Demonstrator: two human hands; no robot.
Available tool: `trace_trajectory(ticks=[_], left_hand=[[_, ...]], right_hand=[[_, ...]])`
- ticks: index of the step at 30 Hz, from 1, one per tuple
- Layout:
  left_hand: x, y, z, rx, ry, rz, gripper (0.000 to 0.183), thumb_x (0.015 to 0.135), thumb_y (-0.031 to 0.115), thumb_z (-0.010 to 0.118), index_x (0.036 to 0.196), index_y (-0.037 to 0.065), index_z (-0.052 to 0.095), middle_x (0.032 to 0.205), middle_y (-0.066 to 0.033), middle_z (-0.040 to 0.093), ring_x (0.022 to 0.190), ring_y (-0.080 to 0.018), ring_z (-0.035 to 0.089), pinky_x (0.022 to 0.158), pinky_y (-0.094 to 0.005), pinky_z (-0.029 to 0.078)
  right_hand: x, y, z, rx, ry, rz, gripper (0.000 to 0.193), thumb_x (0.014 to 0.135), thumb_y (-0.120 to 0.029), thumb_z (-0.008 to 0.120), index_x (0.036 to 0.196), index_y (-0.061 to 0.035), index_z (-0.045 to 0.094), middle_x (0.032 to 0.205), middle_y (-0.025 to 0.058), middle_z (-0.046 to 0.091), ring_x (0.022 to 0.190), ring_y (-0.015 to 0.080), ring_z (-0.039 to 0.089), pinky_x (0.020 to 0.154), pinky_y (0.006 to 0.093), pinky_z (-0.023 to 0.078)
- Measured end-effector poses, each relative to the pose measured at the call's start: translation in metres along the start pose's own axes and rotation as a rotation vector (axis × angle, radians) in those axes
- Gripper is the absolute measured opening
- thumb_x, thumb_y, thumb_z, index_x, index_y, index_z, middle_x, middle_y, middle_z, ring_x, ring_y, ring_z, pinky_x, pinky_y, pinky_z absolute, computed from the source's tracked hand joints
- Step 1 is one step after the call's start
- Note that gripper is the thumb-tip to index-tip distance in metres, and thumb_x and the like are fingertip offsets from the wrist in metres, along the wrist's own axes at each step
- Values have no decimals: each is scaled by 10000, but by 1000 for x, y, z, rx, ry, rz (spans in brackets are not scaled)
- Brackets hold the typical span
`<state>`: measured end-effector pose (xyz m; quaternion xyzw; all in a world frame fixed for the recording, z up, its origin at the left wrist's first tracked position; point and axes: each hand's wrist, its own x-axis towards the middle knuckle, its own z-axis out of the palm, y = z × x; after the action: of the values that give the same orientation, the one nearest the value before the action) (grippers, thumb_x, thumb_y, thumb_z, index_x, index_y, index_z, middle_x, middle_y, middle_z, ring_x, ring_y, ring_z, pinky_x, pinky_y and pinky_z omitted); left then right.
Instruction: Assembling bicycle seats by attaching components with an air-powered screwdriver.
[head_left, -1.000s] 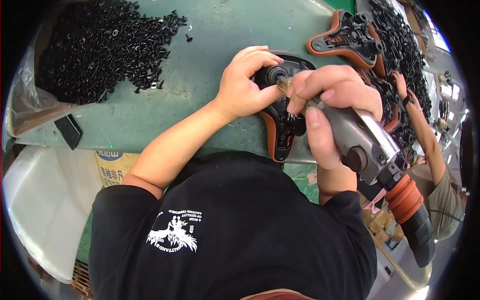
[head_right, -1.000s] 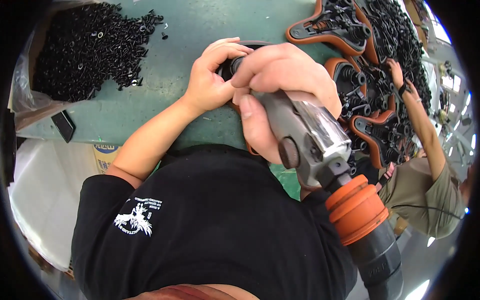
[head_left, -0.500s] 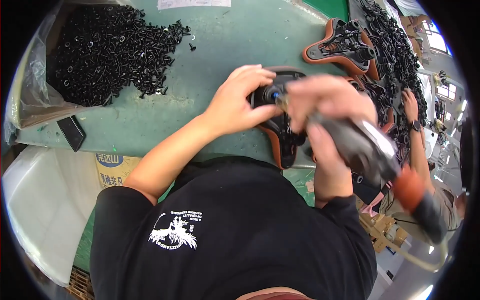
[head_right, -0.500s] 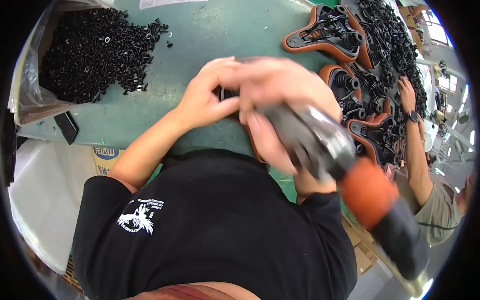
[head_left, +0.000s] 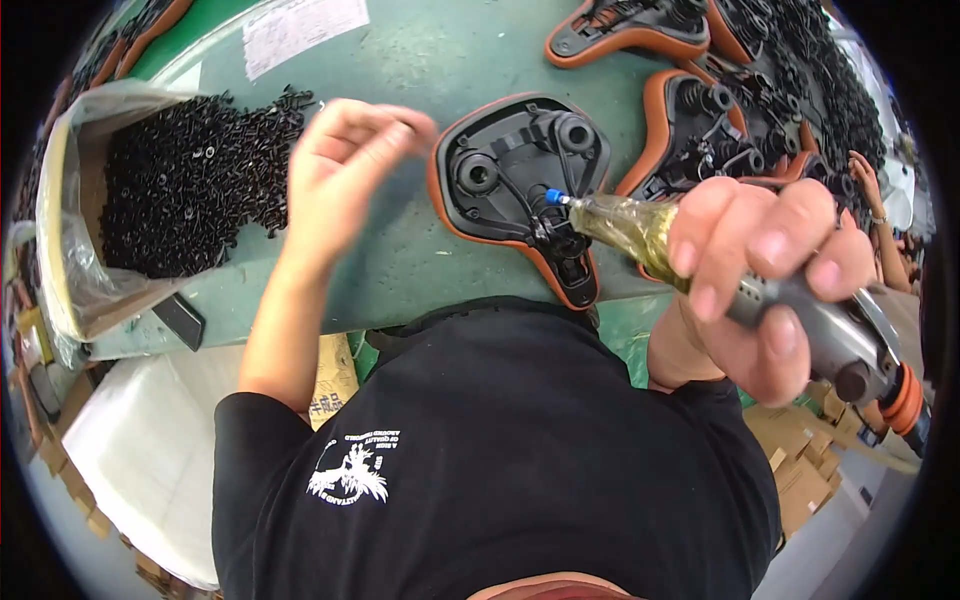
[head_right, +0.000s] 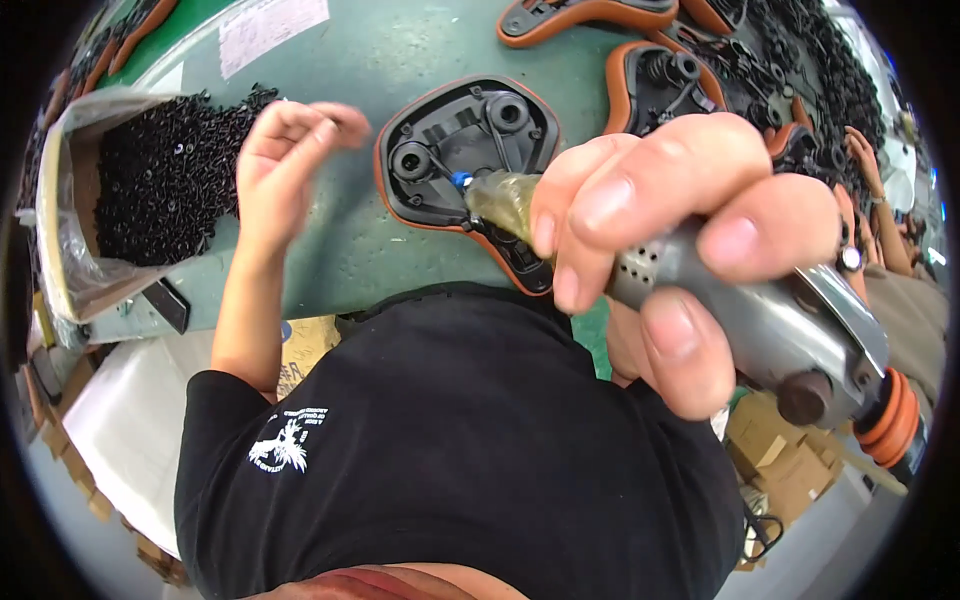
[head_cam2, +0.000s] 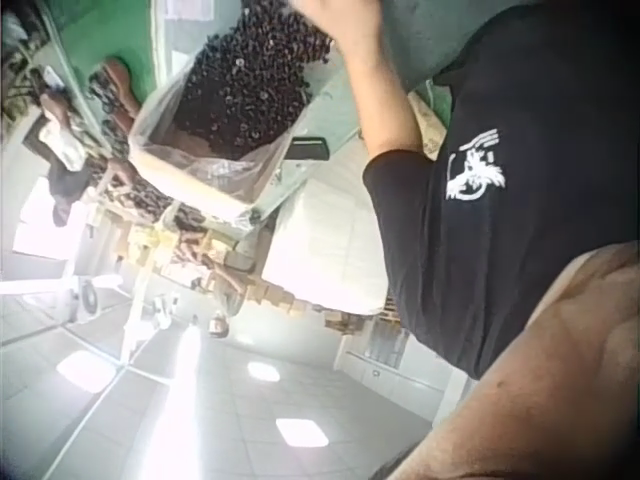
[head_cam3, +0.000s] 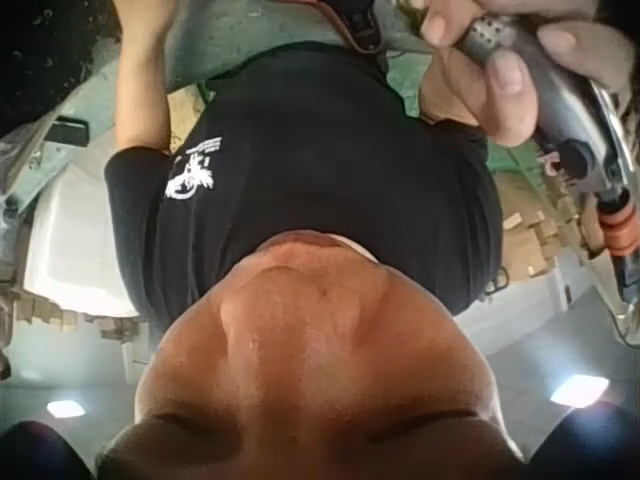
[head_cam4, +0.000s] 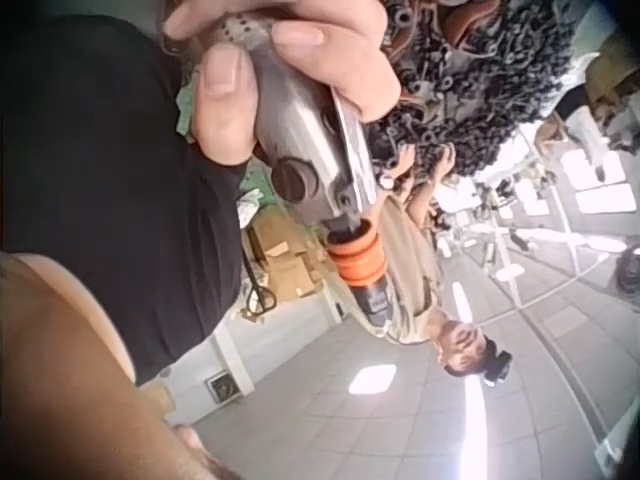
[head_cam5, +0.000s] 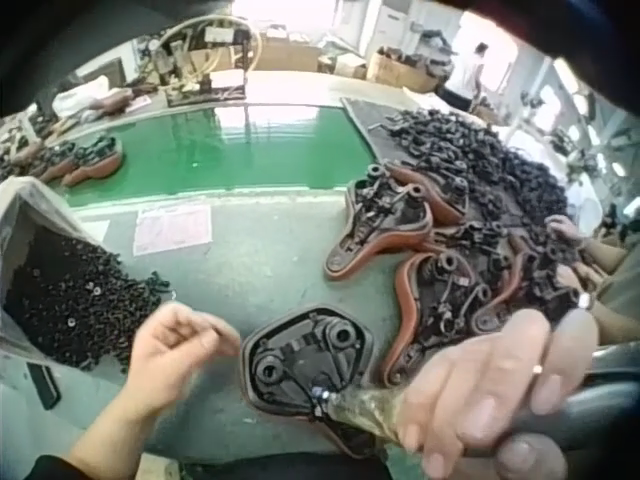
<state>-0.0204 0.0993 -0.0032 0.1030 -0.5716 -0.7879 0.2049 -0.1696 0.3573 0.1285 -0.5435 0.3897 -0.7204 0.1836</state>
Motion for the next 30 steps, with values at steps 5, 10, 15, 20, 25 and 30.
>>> trace_trajectory(ticks=[5,10,15,20,25,30], left_hand=[[-24,1,72,-568,-373,-227,223,1002,-32,665,1223,-55,688,1043,-154,750,940,-223,740,849,-361,616],[-19,-10,87,-435,-412,-132,204,982,-43,693,1179,-86,722,1043,-163,729,951,-231,740,835,-337,615],[-6,1,90,-356,-517,-347,235,949,61,779,1134,-78,741,1024,-146,727,929,-233,722,826,-347,590],[75,17,83,919,-634,611,694,647,254,960,1240,26,680,1235,-147,676,1201,-371,625,1028,-456,512],[119,-13,79,919,-868,366,683,645,193,946,1239,50,644,1348,-149,640,1271,-377,608,1070,-453,507],[124,-42,70,692,-927,280,533,648,88,892,1140,6,703,1422,-164,666,1233,-325,683,1045,-413,544]], right_hand=[[2,-17,-3,91,-18,-60,336,881,-83,668,1202,-81,571,1158,109,636,741,170,697,721,348,576],[-15,-20,-10,82,-12,-34,309,904,-53,668,1182,-94,539,1147,106,638,752,168,705,752,351,602],[-29,-19,-14,56,59,-89,314,938,-48,656,1209,-97,505,1147,119,642,773,174,707,733,376,609],[-33,-28,-19,-231,65,-103,380,928,-8,642,1259,-89,473,1153,168,625,768,209,677,731,420,586],[-33,-9,-24,-235,168,-131,402,972,-5,585,1344,-84,455,1164,208,586,797,199,624,833,435,547],[-30,4,-20,-219,225,-86,310,973,1,598,1254,-90,506,1148,212,621,849,223,652,892,460,561]])
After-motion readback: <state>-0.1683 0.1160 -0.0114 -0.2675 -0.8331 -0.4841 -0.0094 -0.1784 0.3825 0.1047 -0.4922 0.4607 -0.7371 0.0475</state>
